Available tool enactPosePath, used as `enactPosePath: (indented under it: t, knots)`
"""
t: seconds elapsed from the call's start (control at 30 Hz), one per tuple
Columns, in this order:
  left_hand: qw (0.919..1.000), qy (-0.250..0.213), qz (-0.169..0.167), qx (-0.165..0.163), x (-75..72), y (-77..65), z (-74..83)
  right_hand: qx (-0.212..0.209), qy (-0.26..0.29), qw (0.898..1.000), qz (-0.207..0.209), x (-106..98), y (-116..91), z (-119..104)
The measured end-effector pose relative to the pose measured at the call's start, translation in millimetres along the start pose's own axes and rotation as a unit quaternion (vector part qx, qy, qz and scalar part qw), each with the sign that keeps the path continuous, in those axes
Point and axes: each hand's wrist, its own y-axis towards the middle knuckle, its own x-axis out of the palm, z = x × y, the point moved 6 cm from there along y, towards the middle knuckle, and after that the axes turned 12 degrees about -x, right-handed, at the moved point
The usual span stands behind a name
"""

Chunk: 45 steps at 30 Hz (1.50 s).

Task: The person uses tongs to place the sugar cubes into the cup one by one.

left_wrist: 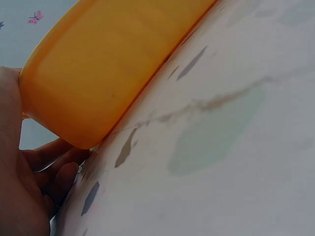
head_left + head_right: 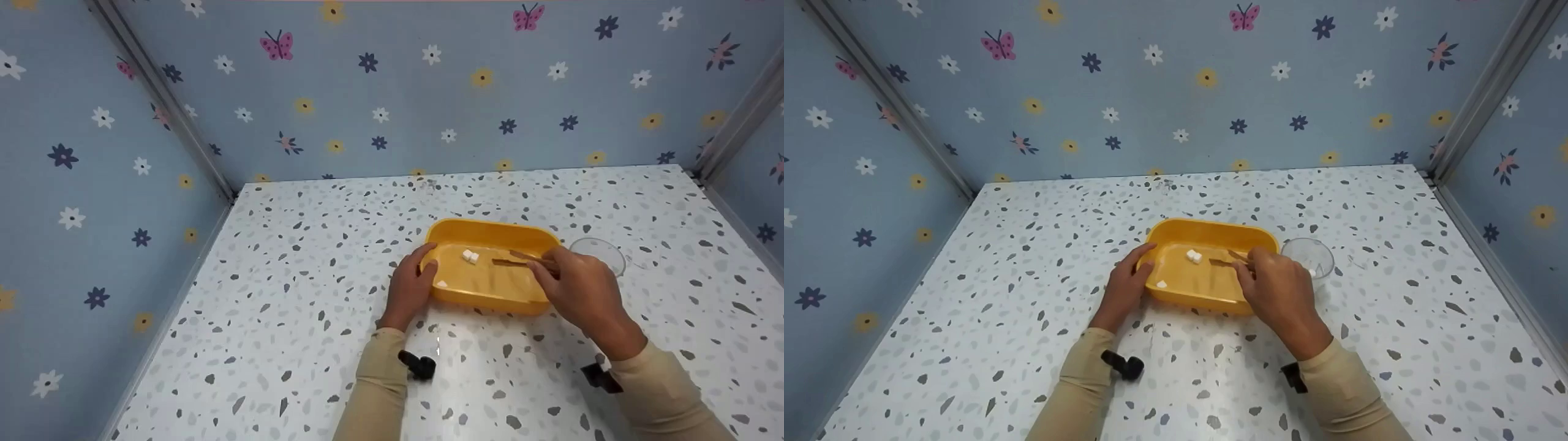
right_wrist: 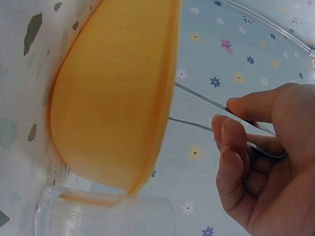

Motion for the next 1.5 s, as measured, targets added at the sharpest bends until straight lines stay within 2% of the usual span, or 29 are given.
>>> enactPosePath:
  t: [0.23,0.47,0.73,1.07,1.5]
  knots:
    - [0.9999,-0.010,0.003,-0.003,-2.4,1.4,0.3,-0.017,0.007,1.000,0.002,7,3,-4]
    - [1.0000,-0.001,0.004,0.000,-4.9,2.8,2.0,-0.006,0.022,1.000,-0.006,19,0,-4]
    - [1.0000,-0.003,0.008,-0.002,-4.9,2.4,-1.9,-0.041,0.024,0.999,-0.011,35,-1,-7]
    - [1.0000,0.000,0.009,0.002,-4.3,3.7,0.7,-0.041,0.038,0.998,-0.016,45,-2,-7]
    - [1.0000,0.000,-0.001,-0.002,0.0,0.5,-1.6,-0.005,0.032,0.998,-0.060,56,-1,-1]
